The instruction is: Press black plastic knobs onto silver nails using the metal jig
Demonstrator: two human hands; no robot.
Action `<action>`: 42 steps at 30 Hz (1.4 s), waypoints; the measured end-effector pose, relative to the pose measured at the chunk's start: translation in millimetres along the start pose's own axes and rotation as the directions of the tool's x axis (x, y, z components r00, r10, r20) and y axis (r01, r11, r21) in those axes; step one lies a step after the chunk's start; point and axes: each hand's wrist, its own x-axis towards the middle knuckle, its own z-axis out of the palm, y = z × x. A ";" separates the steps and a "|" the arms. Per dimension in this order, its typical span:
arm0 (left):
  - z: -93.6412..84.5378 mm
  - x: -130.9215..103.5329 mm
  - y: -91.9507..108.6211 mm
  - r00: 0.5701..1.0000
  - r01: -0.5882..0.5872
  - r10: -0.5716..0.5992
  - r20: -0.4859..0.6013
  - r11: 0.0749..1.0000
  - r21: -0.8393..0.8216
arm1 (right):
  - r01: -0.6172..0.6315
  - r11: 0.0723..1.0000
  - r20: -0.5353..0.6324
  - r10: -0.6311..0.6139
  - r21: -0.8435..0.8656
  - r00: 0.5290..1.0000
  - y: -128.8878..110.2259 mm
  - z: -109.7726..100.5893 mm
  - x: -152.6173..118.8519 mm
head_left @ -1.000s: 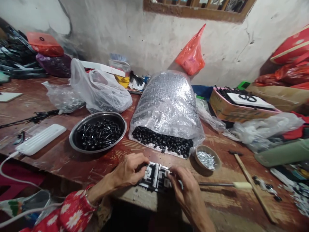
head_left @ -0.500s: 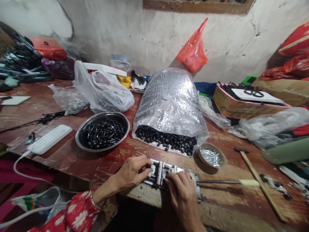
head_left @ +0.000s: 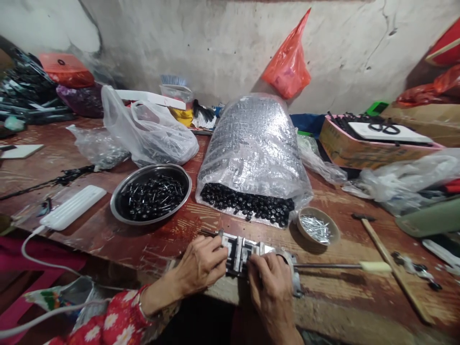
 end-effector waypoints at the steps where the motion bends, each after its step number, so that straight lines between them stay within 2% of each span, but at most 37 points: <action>1: 0.8 0.1 0.8 1.000 -0.013 0.013 -0.001 1.000 0.021 | -0.010 1.000 0.000 0.010 -0.029 1.000 -1.4 0.8 0.2; 5: 4.2 0.7 2.2 1.000 0.008 -0.008 -0.013 1.000 0.000 | -0.028 0.993 -0.011 0.027 -0.115 1.000 -6.5 6.2 2.3; 10: 4.2 3.9 2.7 0.993 0.116 -0.121 -0.012 0.975 -0.188 | -0.059 0.998 -0.022 0.059 -0.022 0.998 -5.9 6.5 2.3; 16: -19.0 18.1 -8.4 0.976 0.202 -0.153 0.157 0.902 -0.380 | -0.126 0.967 0.172 0.088 0.220 0.981 10.7 -12.9 10.9; 19: -26.6 34.0 -17.8 0.971 0.237 -0.203 0.124 0.870 -0.433 | -0.190 0.940 0.241 0.122 0.282 0.963 22.8 -21.1 31.7; 21: -22.7 48.3 -25.1 0.969 0.243 -0.239 0.060 0.886 -0.395 | -0.188 0.952 0.237 0.130 0.243 0.963 30.5 -20.4 52.1; 23: -11.6 64.2 -33.5 0.967 0.252 -0.252 0.041 0.920 -0.301 | -0.170 0.977 0.255 0.133 0.127 0.958 37.2 -13.4 74.0; 26: 10.9 87.0 -46.9 0.968 0.248 -0.237 0.084 0.953 -0.174 | -0.130 0.991 0.320 0.135 -0.036 0.938 44.9 5.9 100.6; 31: 34.9 110.4 -61.7 0.966 0.236 -0.213 0.145 0.958 -0.166 | -0.081 0.996 0.391 0.092 -0.044 0.916 54.7 35.3 115.5; 37: 37.4 112.8 -66.8 0.960 0.268 -0.237 0.147 0.932 -0.244 | -0.121 0.993 0.414 0.106 0.011 0.904 62.4 44.1 114.9; 42: 24.6 101.5 -68.0 0.954 0.300 -0.288 0.087 0.885 -0.355 | -0.185 0.976 0.372 0.128 0.120 0.920 62.5 31.2 111.0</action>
